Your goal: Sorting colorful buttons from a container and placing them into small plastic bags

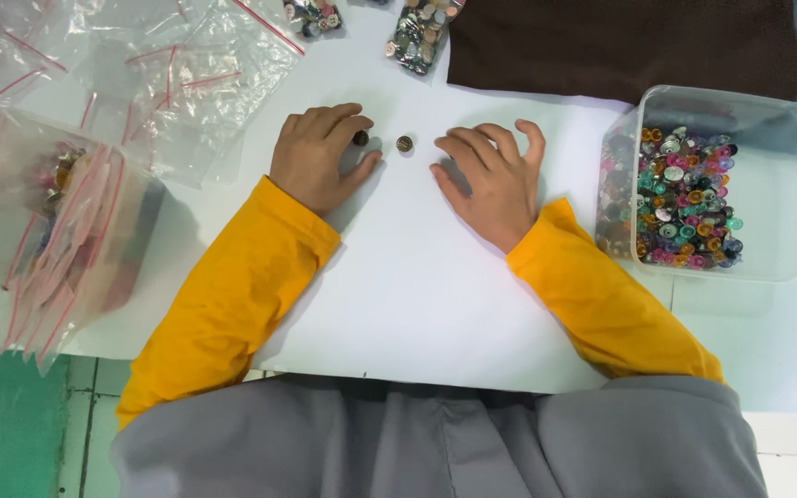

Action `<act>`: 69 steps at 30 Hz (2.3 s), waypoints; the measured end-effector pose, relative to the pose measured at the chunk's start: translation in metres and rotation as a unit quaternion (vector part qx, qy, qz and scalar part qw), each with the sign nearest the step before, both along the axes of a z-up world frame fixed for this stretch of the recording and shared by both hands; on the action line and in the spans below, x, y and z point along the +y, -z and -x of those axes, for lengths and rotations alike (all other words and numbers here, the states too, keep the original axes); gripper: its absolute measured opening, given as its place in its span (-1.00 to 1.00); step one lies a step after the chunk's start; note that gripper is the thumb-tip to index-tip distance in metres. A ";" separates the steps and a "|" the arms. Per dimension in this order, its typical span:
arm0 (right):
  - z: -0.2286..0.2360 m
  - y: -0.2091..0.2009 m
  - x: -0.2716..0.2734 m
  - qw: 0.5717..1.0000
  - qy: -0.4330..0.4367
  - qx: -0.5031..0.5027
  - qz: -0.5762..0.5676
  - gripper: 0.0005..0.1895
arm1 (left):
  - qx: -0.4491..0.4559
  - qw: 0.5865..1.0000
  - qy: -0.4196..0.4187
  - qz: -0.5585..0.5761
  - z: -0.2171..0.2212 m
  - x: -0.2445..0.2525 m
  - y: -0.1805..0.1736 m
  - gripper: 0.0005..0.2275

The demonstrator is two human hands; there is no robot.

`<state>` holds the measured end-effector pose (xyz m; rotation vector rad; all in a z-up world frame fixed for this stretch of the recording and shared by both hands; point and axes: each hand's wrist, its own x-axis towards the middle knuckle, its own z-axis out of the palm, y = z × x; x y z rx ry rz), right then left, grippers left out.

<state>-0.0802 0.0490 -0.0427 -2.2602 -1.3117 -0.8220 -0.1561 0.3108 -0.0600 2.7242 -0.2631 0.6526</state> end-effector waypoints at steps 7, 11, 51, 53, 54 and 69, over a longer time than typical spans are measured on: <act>0.022 -0.006 -0.049 0.999 0.031 -0.001 0.025 -0.70 | -0.060 0.998 0.022 -0.003 0.010 -0.024 -0.015 -0.63; 0.041 -0.013 -0.072 0.999 0.028 -0.028 0.002 -0.73 | -0.138 0.988 0.067 0.018 0.018 -0.058 -0.011 -0.68; -0.053 -0.048 -0.259 0.939 0.115 0.316 0.075 -0.68 | 0.327 0.926 0.186 -0.027 -0.163 -0.348 -0.023 -0.44; -0.052 -0.050 -0.258 0.938 0.119 0.317 0.077 -0.71 | 0.302 0.936 0.178 0.023 -0.162 -0.348 -0.020 -0.63; -0.052 -0.052 -0.257 0.937 0.121 0.319 0.078 -0.74 | 0.277 0.943 0.170 0.073 -0.163 -0.347 -0.019 -0.70; -0.047 -0.054 -0.261 0.936 0.200 0.285 0.054 -0.81 | 0.121 0.946 0.252 0.164 -0.164 -0.336 -0.016 -0.59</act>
